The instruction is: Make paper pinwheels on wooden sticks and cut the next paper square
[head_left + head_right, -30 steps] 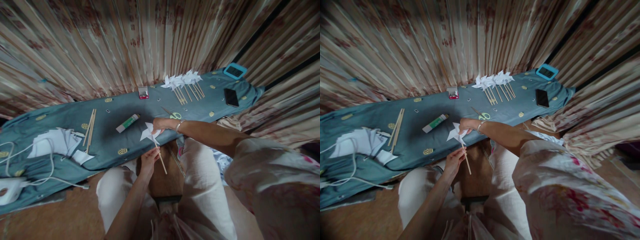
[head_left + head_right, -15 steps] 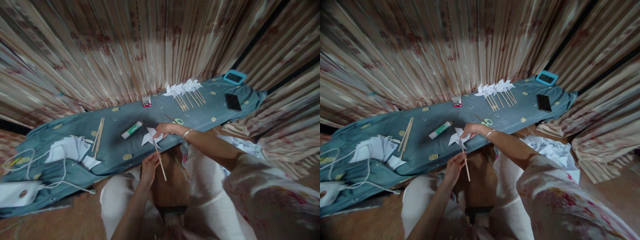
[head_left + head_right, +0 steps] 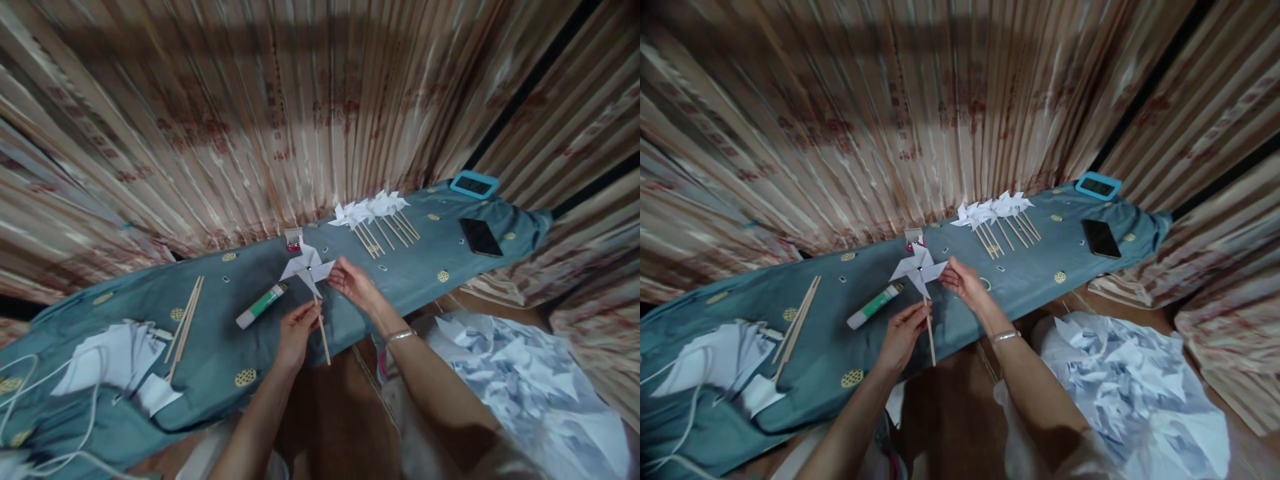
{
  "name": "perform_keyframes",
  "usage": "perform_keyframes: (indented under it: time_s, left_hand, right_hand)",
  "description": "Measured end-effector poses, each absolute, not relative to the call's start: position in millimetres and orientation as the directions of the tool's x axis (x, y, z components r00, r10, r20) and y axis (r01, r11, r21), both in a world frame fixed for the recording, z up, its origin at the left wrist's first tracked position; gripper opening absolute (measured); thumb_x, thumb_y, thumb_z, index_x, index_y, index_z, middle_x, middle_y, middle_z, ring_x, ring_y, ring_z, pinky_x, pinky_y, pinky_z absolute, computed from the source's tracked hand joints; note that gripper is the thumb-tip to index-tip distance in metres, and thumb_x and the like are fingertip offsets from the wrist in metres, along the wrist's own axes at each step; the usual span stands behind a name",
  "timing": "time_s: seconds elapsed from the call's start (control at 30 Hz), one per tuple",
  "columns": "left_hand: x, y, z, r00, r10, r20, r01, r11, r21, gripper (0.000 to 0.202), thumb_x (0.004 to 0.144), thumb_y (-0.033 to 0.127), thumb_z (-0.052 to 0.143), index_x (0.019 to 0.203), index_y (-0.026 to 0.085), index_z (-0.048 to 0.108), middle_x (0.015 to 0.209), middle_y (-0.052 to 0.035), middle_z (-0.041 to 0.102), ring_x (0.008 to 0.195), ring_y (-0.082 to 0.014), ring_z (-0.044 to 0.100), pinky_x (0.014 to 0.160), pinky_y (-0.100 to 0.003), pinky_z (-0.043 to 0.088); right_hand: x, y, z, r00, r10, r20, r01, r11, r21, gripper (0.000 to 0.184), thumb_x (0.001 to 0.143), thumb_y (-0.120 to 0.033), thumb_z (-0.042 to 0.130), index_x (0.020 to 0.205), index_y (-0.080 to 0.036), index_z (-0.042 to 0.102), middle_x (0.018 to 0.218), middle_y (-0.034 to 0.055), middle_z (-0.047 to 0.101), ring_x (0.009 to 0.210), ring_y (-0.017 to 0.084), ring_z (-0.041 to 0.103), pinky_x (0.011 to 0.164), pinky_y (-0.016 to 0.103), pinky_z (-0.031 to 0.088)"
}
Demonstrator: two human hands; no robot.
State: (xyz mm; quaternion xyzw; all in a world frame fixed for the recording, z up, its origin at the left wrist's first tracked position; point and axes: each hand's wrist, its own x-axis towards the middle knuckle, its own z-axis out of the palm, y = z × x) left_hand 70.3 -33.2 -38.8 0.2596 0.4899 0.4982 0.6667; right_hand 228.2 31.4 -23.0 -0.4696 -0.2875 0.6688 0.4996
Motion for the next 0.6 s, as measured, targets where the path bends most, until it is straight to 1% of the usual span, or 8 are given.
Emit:
perform_keyframes:
  time_s: [0.1, 0.2, 0.23, 0.3, 0.37, 0.43, 0.5, 0.6]
  left_hand:
    - [75, -26, -47, 0.04, 0.922, -0.386, -0.383, 0.371, 0.846, 0.039, 0.045, 0.037, 0.092, 0.076, 0.016, 0.08, 0.074, -0.0053, 0.074, 0.061, -0.0102, 0.057, 0.064, -0.024, 0.049]
    - [75, -17, -47, 0.048, 0.928, -0.368, -0.389, 0.357, 0.849, 0.036, 0.049, 0.036, 0.091, 0.078, 0.016, 0.08, 0.074, -0.0059, 0.074, 0.062, -0.0112, 0.058, 0.064, -0.024, 0.049]
    - [74, -14, -46, 0.041, 0.93, -0.365, -0.396, 0.35, 0.849, 0.036, 0.05, 0.036, 0.091, 0.078, 0.016, 0.08, 0.073, -0.0057, 0.074, 0.062, -0.0113, 0.058, 0.065, -0.024, 0.049]
    - [73, -9, -45, 0.025, 0.929, -0.369, -0.415, 0.345, 0.842, 0.037, 0.048, 0.035, 0.092, 0.077, 0.016, 0.08, 0.073, -0.0054, 0.074, 0.063, -0.0113, 0.059, 0.066, -0.024, 0.049]
    - [73, -6, -46, 0.026, 0.927, -0.375, -0.433, 0.349, 0.831, 0.039, 0.046, 0.035, 0.092, 0.077, 0.016, 0.08, 0.075, -0.0061, 0.075, 0.064, -0.0121, 0.061, 0.067, -0.025, 0.049]
    - [74, -6, -47, 0.038, 0.927, -0.373, -0.443, 0.35, 0.825, 0.039, 0.047, 0.036, 0.092, 0.078, 0.015, 0.08, 0.076, -0.007, 0.075, 0.067, -0.0141, 0.063, 0.07, -0.026, 0.05]
    - [75, -8, -49, 0.049, 0.93, -0.365, -0.446, 0.347, 0.825, 0.04, 0.048, 0.037, 0.092, 0.079, 0.015, 0.079, 0.076, -0.0069, 0.075, 0.07, -0.0156, 0.065, 0.072, -0.027, 0.051]
    - [76, -11, -50, 0.041, 0.929, -0.369, -0.454, 0.346, 0.821, 0.04, 0.046, 0.037, 0.092, 0.075, 0.015, 0.078, 0.073, -0.005, 0.073, 0.067, -0.0141, 0.064, 0.07, -0.026, 0.051]
  right_hand:
    - [232, 35, -28, 0.008, 0.947, -0.321, -0.458, -0.282, -0.843, 0.037, 0.071, -0.055, 0.076, 0.084, -0.022, 0.067, 0.074, -0.0002, 0.071, 0.069, 0.012, 0.067, 0.068, 0.021, 0.053]
    - [228, 33, -30, -0.006, 0.947, -0.322, -0.467, -0.287, -0.836, 0.04, 0.064, -0.058, 0.08, 0.079, -0.022, 0.068, 0.078, 0.0017, 0.073, 0.072, 0.014, 0.068, 0.066, 0.022, 0.053]
    - [226, 31, -31, -0.026, 0.943, -0.332, -0.473, -0.304, -0.827, 0.042, 0.061, -0.059, 0.082, 0.078, -0.023, 0.068, 0.079, 0.0025, 0.074, 0.073, 0.015, 0.069, 0.066, 0.023, 0.053]
    - [220, 25, -32, -0.075, 0.947, -0.313, -0.469, -0.311, -0.827, 0.046, 0.058, -0.06, 0.083, 0.083, -0.023, 0.072, 0.085, 0.0036, 0.075, 0.079, 0.015, 0.069, 0.071, 0.024, 0.053]
    - [215, 18, -33, -0.142, 0.947, -0.289, -0.403, -0.322, -0.857, 0.046, 0.057, -0.055, 0.086, 0.086, -0.022, 0.075, 0.085, 0.0027, 0.075, 0.08, 0.014, 0.068, 0.074, 0.023, 0.052]
    - [212, 12, -34, -0.227, 0.934, -0.276, -0.318, -0.339, -0.886, 0.042, 0.056, -0.048, 0.088, 0.085, -0.02, 0.076, 0.082, 0.0016, 0.074, 0.078, 0.014, 0.066, 0.076, 0.024, 0.05]
    - [209, 8, -35, -0.285, 0.916, -0.283, -0.279, -0.362, -0.89, 0.04, 0.053, -0.042, 0.09, 0.082, -0.019, 0.076, 0.078, 0.0006, 0.073, 0.074, 0.013, 0.066, 0.077, 0.025, 0.049]
    - [207, 6, -36, -0.264, 0.914, -0.307, -0.316, -0.383, -0.868, 0.039, 0.05, -0.041, 0.09, 0.079, -0.018, 0.076, 0.075, -0.0005, 0.073, 0.07, 0.012, 0.064, 0.075, 0.025, 0.049]
